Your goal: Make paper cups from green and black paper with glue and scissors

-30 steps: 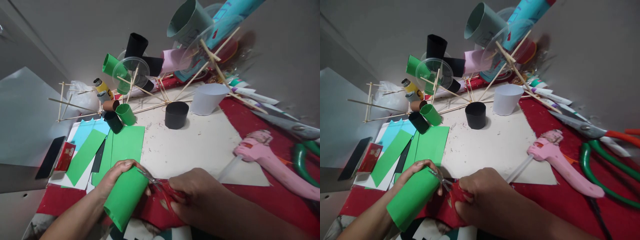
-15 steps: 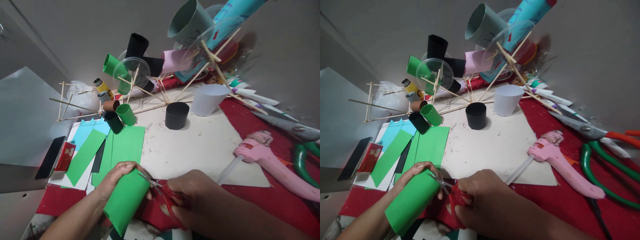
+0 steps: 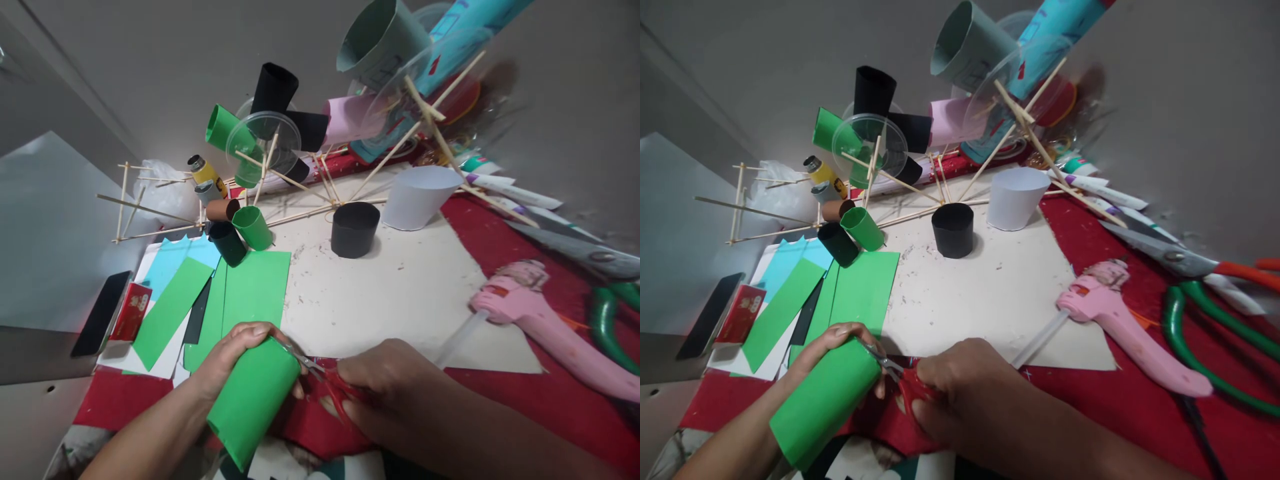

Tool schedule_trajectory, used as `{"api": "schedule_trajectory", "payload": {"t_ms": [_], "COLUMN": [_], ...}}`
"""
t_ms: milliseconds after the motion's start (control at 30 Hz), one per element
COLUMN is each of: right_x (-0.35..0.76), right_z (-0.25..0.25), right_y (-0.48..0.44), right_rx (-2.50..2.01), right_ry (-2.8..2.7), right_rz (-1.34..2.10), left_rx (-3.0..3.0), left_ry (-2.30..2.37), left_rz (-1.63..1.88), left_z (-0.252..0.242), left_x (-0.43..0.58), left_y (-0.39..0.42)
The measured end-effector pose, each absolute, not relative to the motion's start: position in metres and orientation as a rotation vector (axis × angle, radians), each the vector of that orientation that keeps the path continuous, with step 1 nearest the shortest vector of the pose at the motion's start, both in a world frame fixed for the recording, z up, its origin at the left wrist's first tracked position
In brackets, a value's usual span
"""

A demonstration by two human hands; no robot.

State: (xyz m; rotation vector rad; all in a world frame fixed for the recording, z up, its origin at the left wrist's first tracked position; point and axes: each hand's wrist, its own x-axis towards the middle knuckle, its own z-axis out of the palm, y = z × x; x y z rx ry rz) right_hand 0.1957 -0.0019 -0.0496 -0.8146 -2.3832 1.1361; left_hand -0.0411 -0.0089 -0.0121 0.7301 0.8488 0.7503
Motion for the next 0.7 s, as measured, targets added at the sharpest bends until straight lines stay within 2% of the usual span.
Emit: {"api": "schedule_trajectory", "payload": {"t_ms": [267,567,700], "right_x": [0.197,0.196,0.195], "right_z": [-0.033,-0.039,-0.035], "right_y": [0.0,-0.003,-0.001], "right_rx": [-0.843,-0.871,-0.852], "right_ry": [-2.337,-2.365,-2.334], "right_rz": [1.37,1.242,1.285], "left_rx": [0.739,0.706,0.715], "left_ry": [0.881,0.97,0.94], "left_rz": [0.757,0.774,0.766], "left_z": [-0.011,-0.01,-0.011], "left_x": [-0.041,-0.04,-0.04], "left_y": [-0.009,-0.014,-0.013]}}
